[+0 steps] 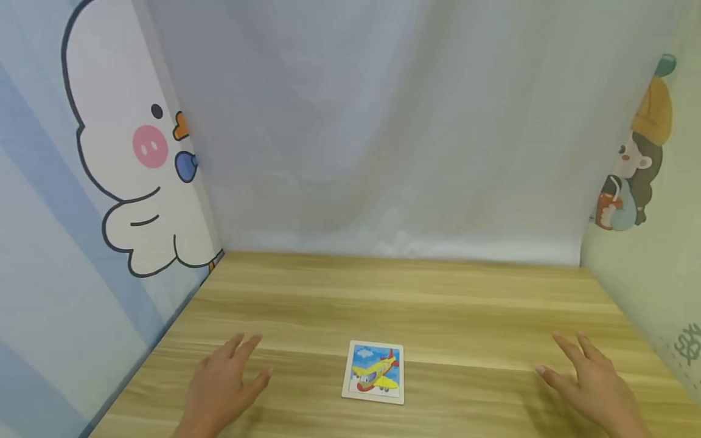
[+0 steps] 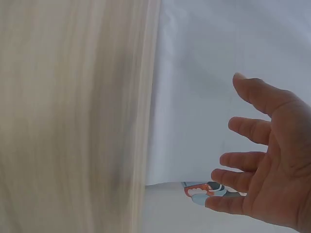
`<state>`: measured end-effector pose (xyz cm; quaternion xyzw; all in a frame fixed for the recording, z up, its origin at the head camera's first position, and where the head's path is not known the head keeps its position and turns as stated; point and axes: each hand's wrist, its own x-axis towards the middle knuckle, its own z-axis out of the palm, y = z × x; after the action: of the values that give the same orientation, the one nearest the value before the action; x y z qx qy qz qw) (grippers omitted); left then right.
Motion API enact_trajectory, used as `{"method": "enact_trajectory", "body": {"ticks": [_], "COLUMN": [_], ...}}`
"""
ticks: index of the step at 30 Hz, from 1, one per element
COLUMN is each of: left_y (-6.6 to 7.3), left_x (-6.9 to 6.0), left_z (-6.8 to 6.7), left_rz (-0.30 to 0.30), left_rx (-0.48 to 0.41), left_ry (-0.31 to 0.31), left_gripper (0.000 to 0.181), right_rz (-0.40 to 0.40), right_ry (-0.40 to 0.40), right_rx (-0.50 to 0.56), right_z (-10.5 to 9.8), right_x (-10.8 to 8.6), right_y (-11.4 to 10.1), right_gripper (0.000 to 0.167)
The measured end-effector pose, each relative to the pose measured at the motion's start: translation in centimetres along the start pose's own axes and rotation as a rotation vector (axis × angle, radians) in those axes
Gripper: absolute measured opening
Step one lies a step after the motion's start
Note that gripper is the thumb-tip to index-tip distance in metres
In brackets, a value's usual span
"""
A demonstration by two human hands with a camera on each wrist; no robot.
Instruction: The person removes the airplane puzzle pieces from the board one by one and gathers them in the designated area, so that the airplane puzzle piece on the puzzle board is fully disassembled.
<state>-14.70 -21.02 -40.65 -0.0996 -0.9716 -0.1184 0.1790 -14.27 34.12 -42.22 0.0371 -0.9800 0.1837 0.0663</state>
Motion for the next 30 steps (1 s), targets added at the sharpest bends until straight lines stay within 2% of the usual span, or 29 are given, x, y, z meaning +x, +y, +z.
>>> {"method": "enact_trajectory", "body": {"ticks": [4, 9, 15, 20, 27, 30], "left_y": [0.4, 1.0, 1.8, 2.1, 2.4, 2.4], "left_x": [-0.3, -0.6, -1.0, -0.8, -1.0, -1.1], "left_z": [0.1, 0.3, 0.5, 0.9, 1.3, 1.7], "left_rz": [0.011, -0.006, -0.007, -0.037, -0.079, -0.078], "left_rx": [-0.025, -0.069, -0.110, -0.144, -0.211, -0.240], "left_ry": [0.035, 0.069, 0.090, 0.083, 0.037, 0.035], "left_gripper": [0.053, 0.048, 0.047, 0.049, 0.051, 0.052], "right_rz": [-0.003, -0.013, -0.021, -0.022, -0.049, -0.045], "right_ry": [0.007, 0.007, 0.008, 0.003, 0.026, 0.029], "right_rx": [0.045, 0.103, 0.119, 0.148, 0.205, 0.241], "right_z": [0.1, 0.6, 1.0, 1.2, 2.1, 2.6], "right_x": [-0.2, -0.5, -0.9, -0.8, -0.7, -0.7], "right_y": [-0.3, -0.9, -1.8, -2.5, -3.6, -4.1], "right_gripper": [0.070, 0.067, 0.066, 0.066, 0.064, 0.064]}}
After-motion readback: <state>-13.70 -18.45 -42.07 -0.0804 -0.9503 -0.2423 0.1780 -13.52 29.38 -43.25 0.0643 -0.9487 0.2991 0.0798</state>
